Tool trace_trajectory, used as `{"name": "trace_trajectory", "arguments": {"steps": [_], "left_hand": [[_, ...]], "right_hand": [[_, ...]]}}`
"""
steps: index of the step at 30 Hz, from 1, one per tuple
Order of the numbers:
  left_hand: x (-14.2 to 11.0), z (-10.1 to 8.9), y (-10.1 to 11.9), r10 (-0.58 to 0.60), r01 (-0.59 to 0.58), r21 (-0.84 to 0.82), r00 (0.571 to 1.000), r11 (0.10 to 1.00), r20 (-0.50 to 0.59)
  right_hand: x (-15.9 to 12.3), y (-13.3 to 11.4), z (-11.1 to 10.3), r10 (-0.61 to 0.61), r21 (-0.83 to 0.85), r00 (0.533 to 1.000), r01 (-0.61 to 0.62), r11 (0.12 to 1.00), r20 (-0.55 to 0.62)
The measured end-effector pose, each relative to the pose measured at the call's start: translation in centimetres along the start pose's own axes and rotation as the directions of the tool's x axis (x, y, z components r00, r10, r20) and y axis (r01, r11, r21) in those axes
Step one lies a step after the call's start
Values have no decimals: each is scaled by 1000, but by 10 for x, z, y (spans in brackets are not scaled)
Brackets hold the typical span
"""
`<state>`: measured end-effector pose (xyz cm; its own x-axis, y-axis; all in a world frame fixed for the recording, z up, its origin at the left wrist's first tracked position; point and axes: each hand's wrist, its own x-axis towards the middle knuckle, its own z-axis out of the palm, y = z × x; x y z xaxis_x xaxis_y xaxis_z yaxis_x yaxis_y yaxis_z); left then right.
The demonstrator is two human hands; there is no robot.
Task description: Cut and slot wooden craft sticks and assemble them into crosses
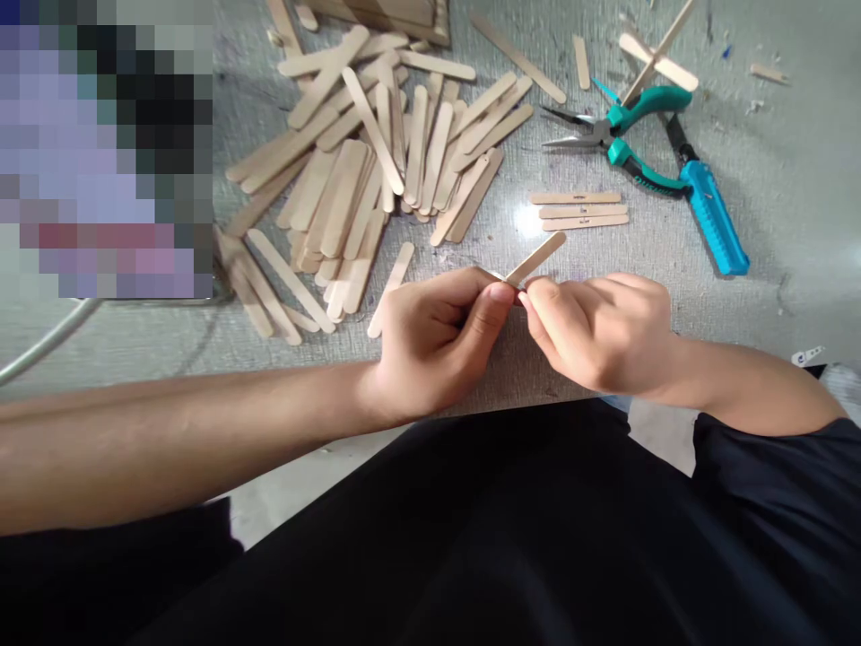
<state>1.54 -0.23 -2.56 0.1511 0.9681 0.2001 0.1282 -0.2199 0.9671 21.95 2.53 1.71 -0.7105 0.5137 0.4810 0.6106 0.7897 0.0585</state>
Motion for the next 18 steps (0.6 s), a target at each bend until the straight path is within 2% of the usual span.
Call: {"name": "trace_trajectory", "arguments": {"steps": [6,9,12,18], "left_hand": [[0,2,0,36,-36,2,999,999,-12],[-1,2,2,-2,2,11,1000,1000,10],[-3,2,5,-25,23,40,999,999,31],[-5,2,4,30,-33,176,999,984,25]], "right_hand": [[0,0,1,-41,-81,999,40,996,-4],[0,-1,2,-47,-87,999,44,995,-24],[0,-4,3,-33,-86,999,32,996,-13],[-2,-8,3,44,-46,999,-43,998,26]]}}
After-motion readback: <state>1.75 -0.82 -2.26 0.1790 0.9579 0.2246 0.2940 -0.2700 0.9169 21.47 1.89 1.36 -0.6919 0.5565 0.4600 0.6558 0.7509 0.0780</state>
